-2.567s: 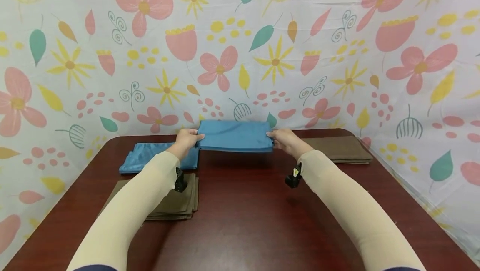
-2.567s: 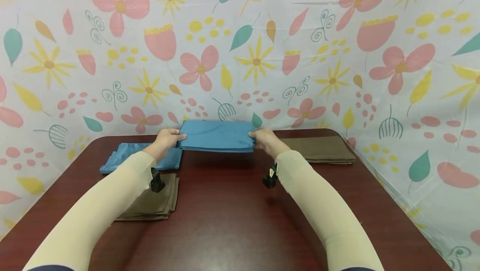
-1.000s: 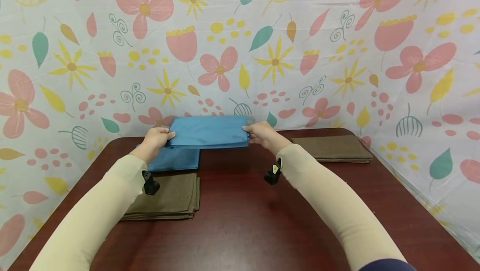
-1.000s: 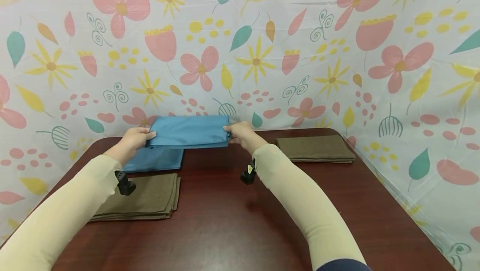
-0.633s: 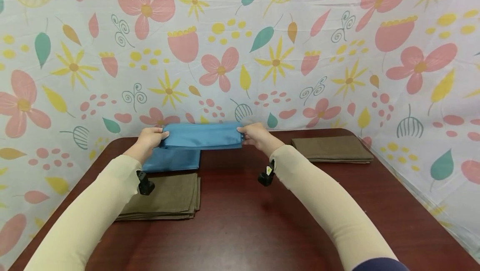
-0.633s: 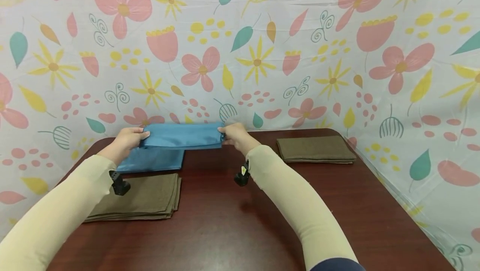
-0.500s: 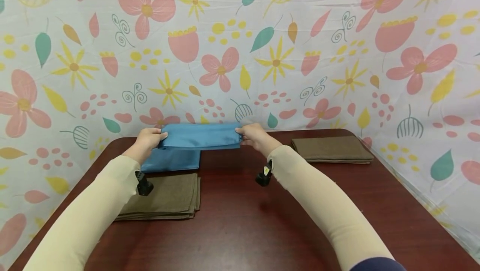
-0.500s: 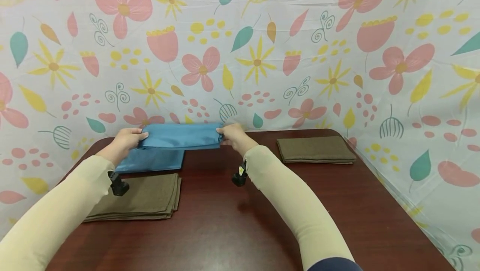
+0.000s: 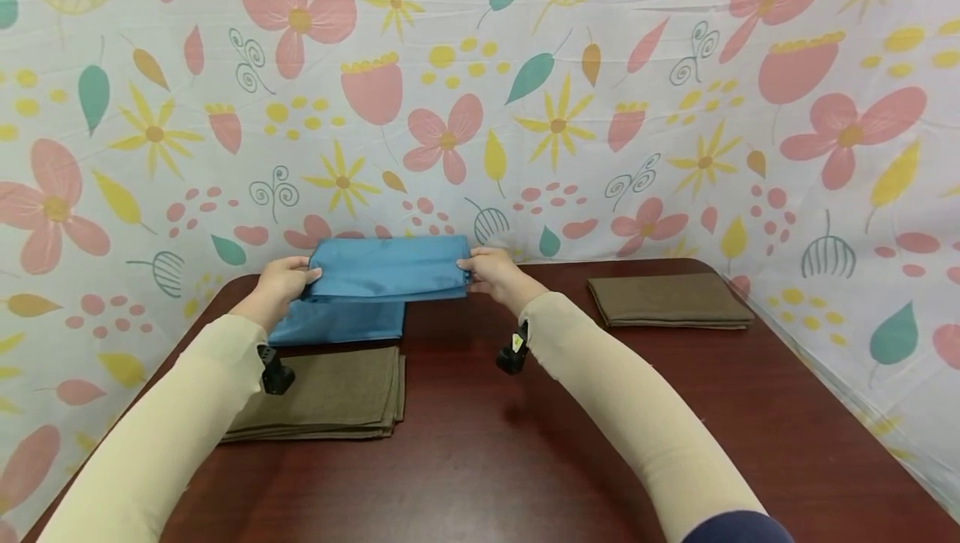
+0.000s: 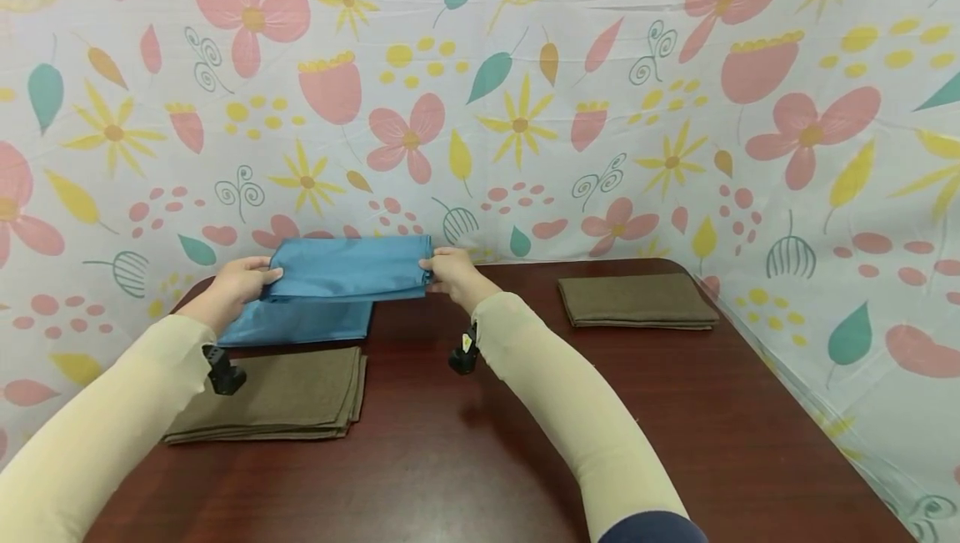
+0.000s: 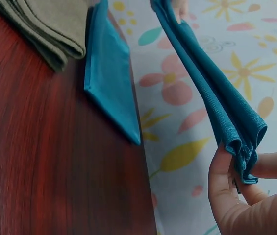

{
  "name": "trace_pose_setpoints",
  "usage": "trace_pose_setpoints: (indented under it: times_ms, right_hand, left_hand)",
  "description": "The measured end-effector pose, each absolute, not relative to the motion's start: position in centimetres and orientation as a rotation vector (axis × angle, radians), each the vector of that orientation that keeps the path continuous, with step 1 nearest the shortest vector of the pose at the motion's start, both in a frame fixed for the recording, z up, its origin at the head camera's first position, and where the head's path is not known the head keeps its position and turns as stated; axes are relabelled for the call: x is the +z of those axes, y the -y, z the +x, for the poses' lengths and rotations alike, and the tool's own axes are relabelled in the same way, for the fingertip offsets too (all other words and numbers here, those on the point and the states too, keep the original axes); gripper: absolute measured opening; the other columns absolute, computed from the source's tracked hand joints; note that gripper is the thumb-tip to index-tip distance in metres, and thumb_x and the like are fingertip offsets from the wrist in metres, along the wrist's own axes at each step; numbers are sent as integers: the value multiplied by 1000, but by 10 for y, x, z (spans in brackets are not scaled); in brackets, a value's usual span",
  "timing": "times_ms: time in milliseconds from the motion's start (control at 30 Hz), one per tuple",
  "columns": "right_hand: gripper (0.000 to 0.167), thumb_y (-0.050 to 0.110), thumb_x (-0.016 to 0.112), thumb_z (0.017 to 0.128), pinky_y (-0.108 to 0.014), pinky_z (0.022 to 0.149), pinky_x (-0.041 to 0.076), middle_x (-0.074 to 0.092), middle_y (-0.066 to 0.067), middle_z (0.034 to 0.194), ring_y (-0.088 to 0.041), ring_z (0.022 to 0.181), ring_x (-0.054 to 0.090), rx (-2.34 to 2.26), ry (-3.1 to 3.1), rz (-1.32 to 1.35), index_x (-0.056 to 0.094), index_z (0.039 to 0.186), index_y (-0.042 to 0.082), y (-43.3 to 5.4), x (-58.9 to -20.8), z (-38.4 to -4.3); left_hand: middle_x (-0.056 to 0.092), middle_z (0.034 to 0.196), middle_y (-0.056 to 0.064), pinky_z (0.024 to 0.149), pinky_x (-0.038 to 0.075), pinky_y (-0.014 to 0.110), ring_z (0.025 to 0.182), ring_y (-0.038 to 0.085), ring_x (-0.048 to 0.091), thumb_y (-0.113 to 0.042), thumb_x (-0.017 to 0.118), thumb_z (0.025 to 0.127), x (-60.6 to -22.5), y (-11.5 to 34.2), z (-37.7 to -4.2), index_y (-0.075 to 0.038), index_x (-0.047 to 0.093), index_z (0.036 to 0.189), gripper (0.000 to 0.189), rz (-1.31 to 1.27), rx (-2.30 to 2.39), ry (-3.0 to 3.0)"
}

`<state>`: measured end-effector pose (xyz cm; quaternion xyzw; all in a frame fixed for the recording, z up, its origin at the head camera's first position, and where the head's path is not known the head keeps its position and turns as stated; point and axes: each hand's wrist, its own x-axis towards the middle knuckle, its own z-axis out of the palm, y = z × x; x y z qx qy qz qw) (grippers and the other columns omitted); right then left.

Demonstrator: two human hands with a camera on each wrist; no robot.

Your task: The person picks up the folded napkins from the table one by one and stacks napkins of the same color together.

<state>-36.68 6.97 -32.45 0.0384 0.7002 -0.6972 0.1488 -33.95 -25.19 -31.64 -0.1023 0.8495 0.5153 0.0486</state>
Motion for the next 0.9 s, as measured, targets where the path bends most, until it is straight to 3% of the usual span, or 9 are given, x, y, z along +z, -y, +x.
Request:
trace_pose_setpoints:
  times_ms: [200,400,900]
  right_hand:
    - [63,5,56,98,-43,107,44,32,-12,154,-27,119,48,-2014,-1976,114,28,154,10,-62,-330,-370]
    - [63,5,57,97,-43,105,45,40,-13,149,-30,126,49,-2015,-1974,123,30,153,13,-54,-336,-372]
    - [60,5,59,96,-45,101,49,53,-16,137,-31,114,59,-2060,-1950,130,36,151,14,-39,-360,-378]
  left_hand:
    - [24,158,22,116,30,50,143,39,28,-20,43,104,-317,261,-340,-6,28,153,53,-308,1574,-2590]
    - [20,159,21,116,28,50,144,39,26,-19,44,104,-317,268,-340,-5,24,154,56,-304,1557,-2579]
    - [18,159,23,117,28,50,144,41,24,-16,42,104,-322,274,-342,-3,24,154,55,-345,1593,-2567]
